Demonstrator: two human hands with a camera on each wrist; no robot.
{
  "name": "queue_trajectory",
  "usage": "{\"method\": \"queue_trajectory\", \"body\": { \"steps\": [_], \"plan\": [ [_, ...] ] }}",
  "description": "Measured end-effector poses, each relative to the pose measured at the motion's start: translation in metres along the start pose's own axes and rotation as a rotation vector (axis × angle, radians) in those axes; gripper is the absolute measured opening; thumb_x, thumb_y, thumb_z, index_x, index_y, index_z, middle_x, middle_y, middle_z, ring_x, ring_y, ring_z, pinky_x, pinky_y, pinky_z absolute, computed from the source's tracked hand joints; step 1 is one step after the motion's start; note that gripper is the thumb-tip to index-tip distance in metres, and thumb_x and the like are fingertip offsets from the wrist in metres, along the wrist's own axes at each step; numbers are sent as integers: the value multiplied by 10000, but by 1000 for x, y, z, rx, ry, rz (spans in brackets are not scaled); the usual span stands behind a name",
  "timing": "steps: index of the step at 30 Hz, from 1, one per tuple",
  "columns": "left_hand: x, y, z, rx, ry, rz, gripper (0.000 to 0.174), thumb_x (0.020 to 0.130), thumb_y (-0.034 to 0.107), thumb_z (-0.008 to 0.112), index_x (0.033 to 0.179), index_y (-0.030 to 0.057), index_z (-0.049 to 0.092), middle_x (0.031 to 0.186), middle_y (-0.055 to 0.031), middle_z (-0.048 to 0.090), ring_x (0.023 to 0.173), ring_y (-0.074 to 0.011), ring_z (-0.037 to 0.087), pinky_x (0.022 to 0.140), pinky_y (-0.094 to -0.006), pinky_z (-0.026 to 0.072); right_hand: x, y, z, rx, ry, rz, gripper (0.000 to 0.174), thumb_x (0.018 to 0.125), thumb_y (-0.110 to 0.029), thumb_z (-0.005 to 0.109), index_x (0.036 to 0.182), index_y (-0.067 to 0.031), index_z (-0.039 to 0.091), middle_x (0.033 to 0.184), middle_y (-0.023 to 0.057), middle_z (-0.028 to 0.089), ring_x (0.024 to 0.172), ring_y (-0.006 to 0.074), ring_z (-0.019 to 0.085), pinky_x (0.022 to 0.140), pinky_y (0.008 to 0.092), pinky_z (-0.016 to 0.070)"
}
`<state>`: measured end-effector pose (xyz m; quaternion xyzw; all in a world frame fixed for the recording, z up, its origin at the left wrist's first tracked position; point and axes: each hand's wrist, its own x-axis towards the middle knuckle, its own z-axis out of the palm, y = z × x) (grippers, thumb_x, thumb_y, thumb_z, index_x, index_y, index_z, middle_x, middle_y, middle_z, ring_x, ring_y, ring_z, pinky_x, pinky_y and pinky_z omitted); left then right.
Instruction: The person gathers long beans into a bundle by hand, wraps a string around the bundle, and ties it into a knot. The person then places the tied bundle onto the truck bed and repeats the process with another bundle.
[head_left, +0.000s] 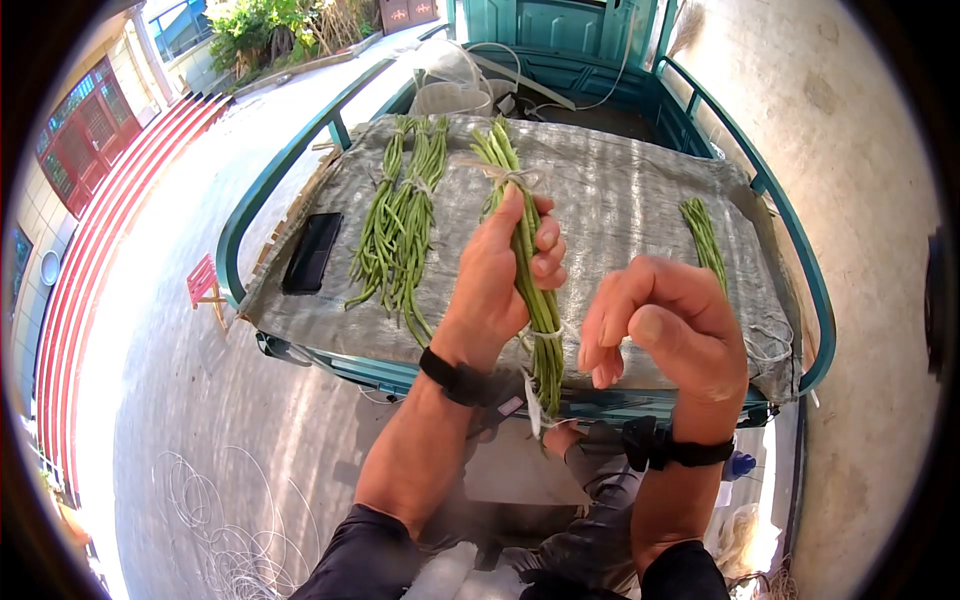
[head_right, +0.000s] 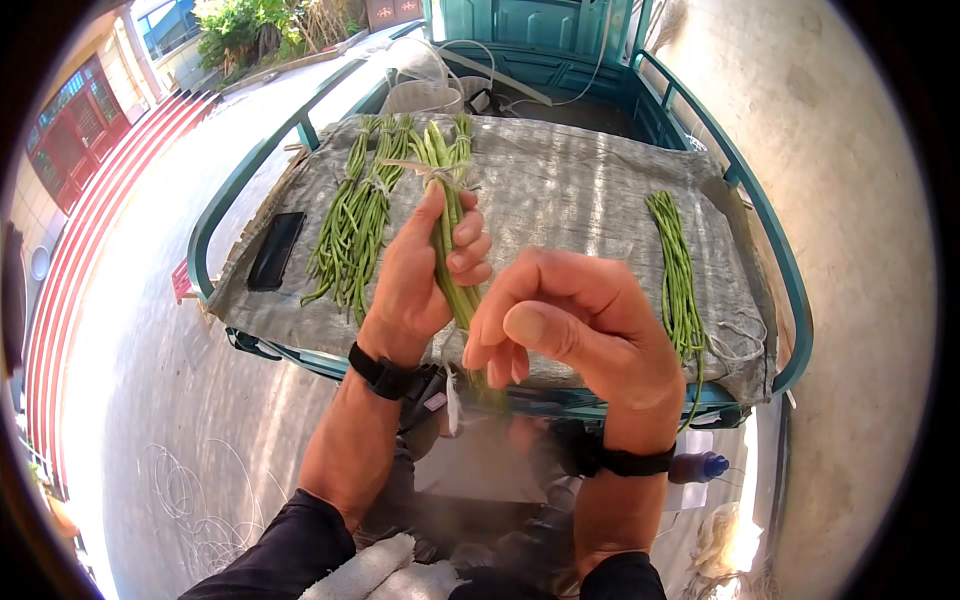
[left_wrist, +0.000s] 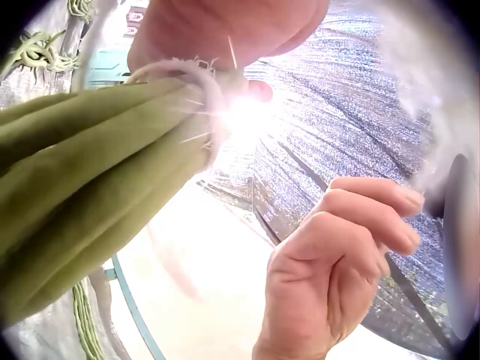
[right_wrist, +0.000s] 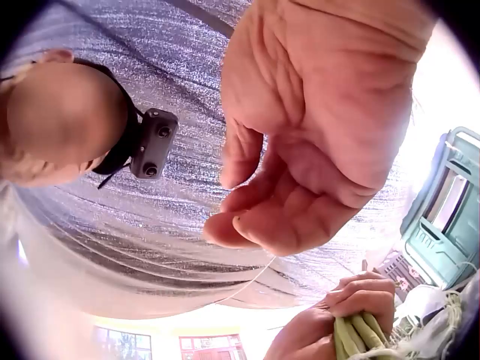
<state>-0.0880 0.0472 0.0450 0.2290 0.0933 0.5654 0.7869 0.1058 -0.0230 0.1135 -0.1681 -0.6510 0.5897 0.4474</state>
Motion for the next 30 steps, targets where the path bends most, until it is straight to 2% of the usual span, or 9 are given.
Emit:
{"method": "queue_trajectory", "body": {
  "steps": [2, 4, 7, 10, 13, 19, 22, 25, 30],
  "plan": [
    [0, 1, -2, -44, -36, -11, 371, 1159, 428, 447, 1174, 69, 535, 811, -1, 471, 635, -95, 419, 554, -251, 367, 0, -1, 0, -72, 62, 34, 97, 1031, -90, 692, 1020, 1, 662, 855, 33, 654, 765, 100, 646, 661, 241, 498],
    [1, 1, -4, -89, -60, -16, 371, 1158, 431, 451, 1167, 69, 533, 807, -4, 471, 630, -97, 419, 549, -254, 362, 2, 7, -6, -276, 159, 73, 72, 998, -49, 714, 998, -2, 659, 880, 35, 651, 771, 98, 637, 677, 249, 502],
    [3, 2, -6, -131, -70, -12, 371, 1154, 436, 463, 1158, 70, 530, 807, -19, 484, 626, -109, 426, 543, -260, 355, 5, 15, -16, -687, 70, 161, 138, 912, -3, 778, 964, -9, 650, 892, 30, 626, 755, 98, 614, 678, 265, 493],
    [4, 4, -8, -131, -63, -4, 365, 1155, 433, 461, 1159, 75, 529, 821, -17, 485, 634, -108, 429, 545, -257, 356, 9, 18, -11, -702, -53, 202, 219, 831, 0, 833, 941, -19, 645, 860, 33, 597, 712, 113, 593, 667, 290, 489],
    [4, 4, -9, -145, -64, -4, 356, 1156, 427, 459, 1160, 78, 528, 829, -17, 487, 640, -108, 432, 545, -256, 357, 15, 25, -3, -783, -38, 176, 230, 801, -8, 860, 909, -16, 657, 854, 37, 594, 696, 128, 591, 656, 306, 491],
    [4, 7, -14, -169, -82, -21, 353, 1160, 418, 448, 1159, 75, 532, 822, -7, 481, 638, -103, 436, 544, -253, 370, 14, 34, -5, -748, 13, 233, 203, 795, -26, 868, 846, -8, 673, 824, 56, 598, 690, 135, 608, 633, 318, 496],
    [3, 8, -10, -122, -60, -4, 361, 1163, 415, 432, 1158, 72, 544, 811, 11, 477, 625, -93, 434, 542, -247, 387, 14, 32, -4, -758, -19, 194, 203, 805, -36, 859, 832, 5, 663, 813, 56, 607, 677, 133, 604, 617, 314, 496],
    [2, 7, -10, -41, -18, 28, 353, 1160, 414, 441, 1161, 74, 537, 819, -6, 496, 631, -107, 446, 547, -264, 384, 15, 32, -5, -766, -38, 193, 194, 821, -62, 849, 828, -6, 663, 822, 45, 622, 678, 130, 607, 609, 305, 495],
    [3, 5, -14, 156, 59, 87, 357, 1147, 435, 470, 1175, 83, 518, 844, -47, 543, 648, -131, 494, 560, -289, 400, 10, 27, -12, -581, -19, 258, 178, 845, -123, 844, 865, -58, 679, 845, -8, 646, 698, 125, 614, 627, 294, 510]
  ]
}}
